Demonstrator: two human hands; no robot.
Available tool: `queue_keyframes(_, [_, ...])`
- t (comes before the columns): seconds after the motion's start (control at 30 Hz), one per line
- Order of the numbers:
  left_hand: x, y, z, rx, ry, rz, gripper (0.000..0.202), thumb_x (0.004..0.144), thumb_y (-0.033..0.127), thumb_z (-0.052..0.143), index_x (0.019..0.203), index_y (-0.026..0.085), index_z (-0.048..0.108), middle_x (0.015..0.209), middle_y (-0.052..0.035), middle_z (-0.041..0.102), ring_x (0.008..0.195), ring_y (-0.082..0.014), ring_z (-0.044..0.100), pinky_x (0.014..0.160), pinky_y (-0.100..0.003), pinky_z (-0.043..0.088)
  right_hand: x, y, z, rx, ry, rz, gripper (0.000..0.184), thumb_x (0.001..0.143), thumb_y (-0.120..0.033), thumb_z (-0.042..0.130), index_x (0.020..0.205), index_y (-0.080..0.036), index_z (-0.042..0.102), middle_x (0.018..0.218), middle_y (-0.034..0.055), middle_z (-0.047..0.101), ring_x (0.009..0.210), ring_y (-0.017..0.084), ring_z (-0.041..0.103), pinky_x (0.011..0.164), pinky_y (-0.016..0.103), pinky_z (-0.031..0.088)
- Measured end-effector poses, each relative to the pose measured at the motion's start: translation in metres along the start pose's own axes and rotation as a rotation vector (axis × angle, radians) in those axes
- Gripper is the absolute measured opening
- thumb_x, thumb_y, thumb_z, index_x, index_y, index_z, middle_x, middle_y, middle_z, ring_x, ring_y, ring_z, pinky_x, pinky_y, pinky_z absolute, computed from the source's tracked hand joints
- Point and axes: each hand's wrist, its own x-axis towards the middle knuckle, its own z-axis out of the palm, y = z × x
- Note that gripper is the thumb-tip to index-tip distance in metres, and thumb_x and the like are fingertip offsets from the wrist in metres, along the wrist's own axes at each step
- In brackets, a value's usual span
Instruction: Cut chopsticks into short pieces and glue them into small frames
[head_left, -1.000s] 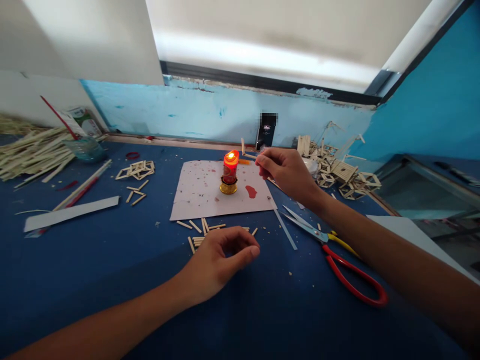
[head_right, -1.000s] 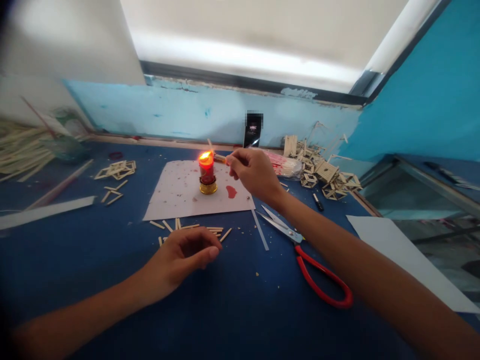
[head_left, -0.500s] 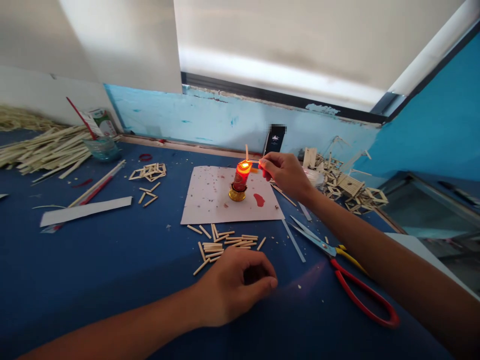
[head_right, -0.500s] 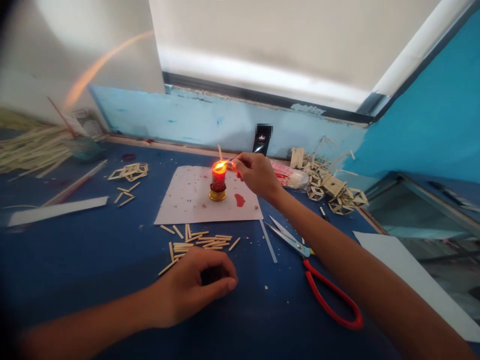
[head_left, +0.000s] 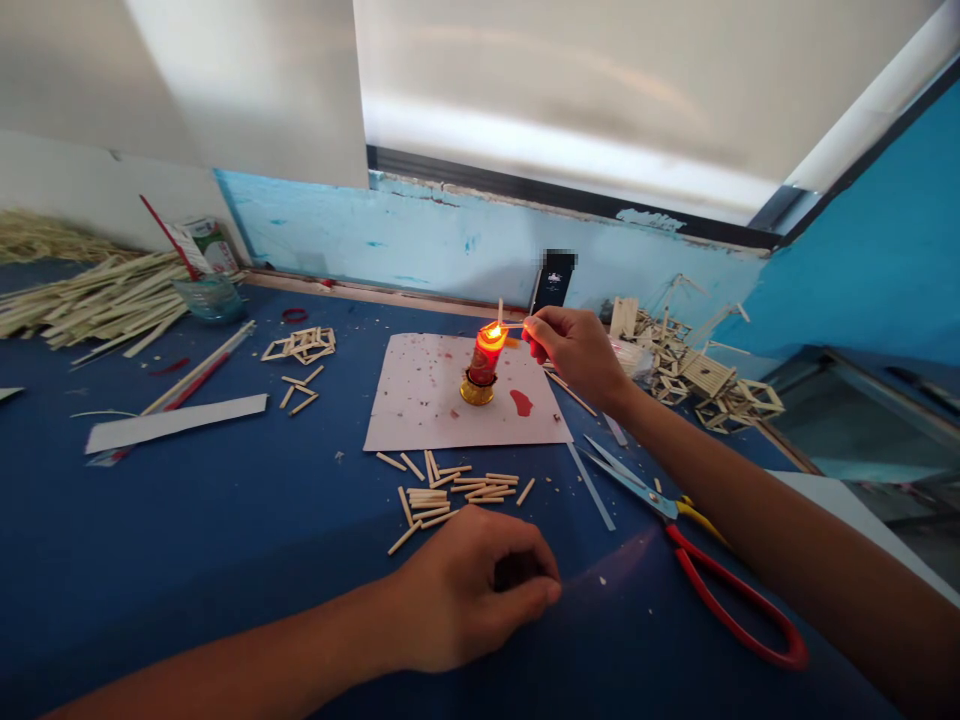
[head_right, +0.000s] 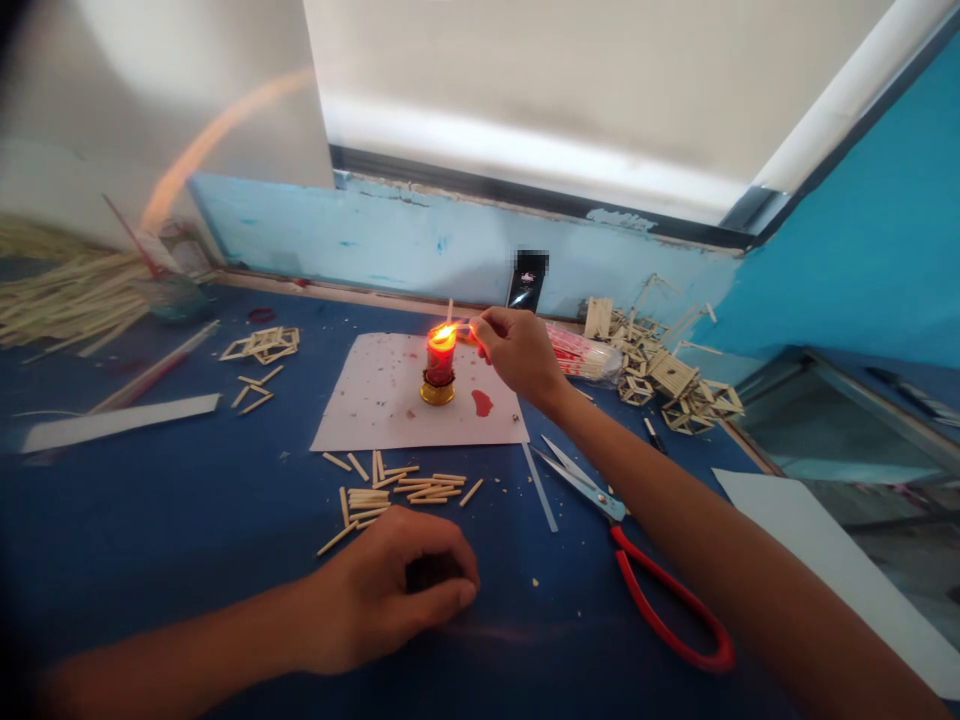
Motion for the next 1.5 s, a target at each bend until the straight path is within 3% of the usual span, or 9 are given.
queue_keyframes(0.37, [-0.001, 0.001, -0.001, 0.064, -0.010, 0.035, 0.012, 0.090, 0.026, 0.067, 0.090, 0.017, 0.076, 0.072, 0.0028, 0.065, 0.065, -0.0106, 0.057, 0.060, -0.021, 0.043, 0.003, -0.001, 0.001, -0.044, 0.047, -0.043, 0.018, 0.084, -0.030, 0.066, 0.071, -0.018, 0.068, 0.059, -0.0006, 0.058, 0.058, 0.012, 0.047, 0.057, 0.030, 0.033])
queue_keyframes(0.67, [-0.001, 0.002, -0.002, 0.107, -0.034, 0.061, 0.010, 0.090, 0.024, 0.067, 0.091, 0.019, 0.076, 0.073, 0.0034, 0.064, 0.065, -0.0104, 0.056, 0.061, -0.021, 0.042, 0.001, -0.006, -0.004, 0.064, 0.044, 0.021, 0.018, 0.084, -0.024, 0.064, 0.068, -0.018, 0.067, 0.057, -0.0003, 0.058, 0.055, 0.012, 0.047, 0.055, 0.030, 0.034])
queue_keyframes(0.77, [-0.003, 0.004, -0.001, 0.106, 0.063, 0.072, 0.010, 0.091, 0.024, 0.064, 0.091, 0.019, 0.073, 0.075, 0.0026, 0.064, 0.067, -0.0114, 0.056, 0.061, -0.023, 0.042, -0.013, -0.012, -0.007, 0.211, -0.028, 0.057, 0.023, 0.089, -0.028, 0.061, 0.069, -0.018, 0.066, 0.058, -0.0005, 0.058, 0.054, 0.011, 0.051, 0.054, 0.029, 0.038])
queue_keyframes(0.97, [-0.005, 0.008, -0.007, 0.067, 0.576, 0.255, 0.025, 0.092, 0.030, 0.065, 0.079, 0.023, 0.045, 0.068, 0.0058, 0.052, 0.061, -0.0112, 0.050, 0.059, -0.025, 0.045, -0.074, -0.026, -0.011, 0.519, -0.134, 0.200, 0.029, 0.097, -0.039, 0.060, 0.078, -0.019, 0.069, 0.062, -0.0010, 0.060, 0.054, 0.011, 0.054, 0.053, 0.025, 0.042])
queue_keyframes(1.1, [-0.002, 0.011, -0.018, 0.193, 0.830, 0.427, 0.020, 0.089, 0.021, 0.070, 0.082, 0.023, 0.052, 0.067, 0.0067, 0.055, 0.059, -0.0096, 0.054, 0.057, -0.022, 0.049, -0.107, -0.033, -0.013, 0.828, -0.162, 0.402, 0.024, 0.093, -0.040, 0.072, 0.080, -0.020, 0.075, 0.061, -0.0023, 0.061, 0.054, 0.009, 0.052, 0.052, 0.022, 0.039])
queue_keyframes(1.27, [-0.002, 0.012, -0.020, 0.318, 0.828, 0.492, 0.018, 0.083, 0.017, 0.080, 0.091, 0.022, 0.066, 0.074, 0.0060, 0.069, 0.058, -0.0073, 0.061, 0.057, -0.018, 0.050, -0.136, -0.037, -0.014, 0.903, -0.243, 0.530, 0.025, 0.089, -0.042, 0.078, 0.080, -0.019, 0.080, 0.059, -0.0016, 0.062, 0.055, 0.008, 0.052, 0.053, 0.020, 0.037])
queue_keyframes(1.5, [-0.007, 0.006, -0.012, 0.307, 0.739, 0.561, 0.025, 0.080, 0.013, 0.085, 0.096, 0.023, 0.068, 0.083, 0.0053, 0.073, 0.061, -0.0072, 0.062, 0.060, -0.020, 0.051, -0.161, -0.038, -0.009, 1.028, -0.388, 0.666, 0.030, 0.090, -0.046, 0.077, 0.082, -0.017, 0.080, 0.057, -0.0008, 0.062, 0.052, 0.008, 0.051, 0.052, 0.021, 0.035])
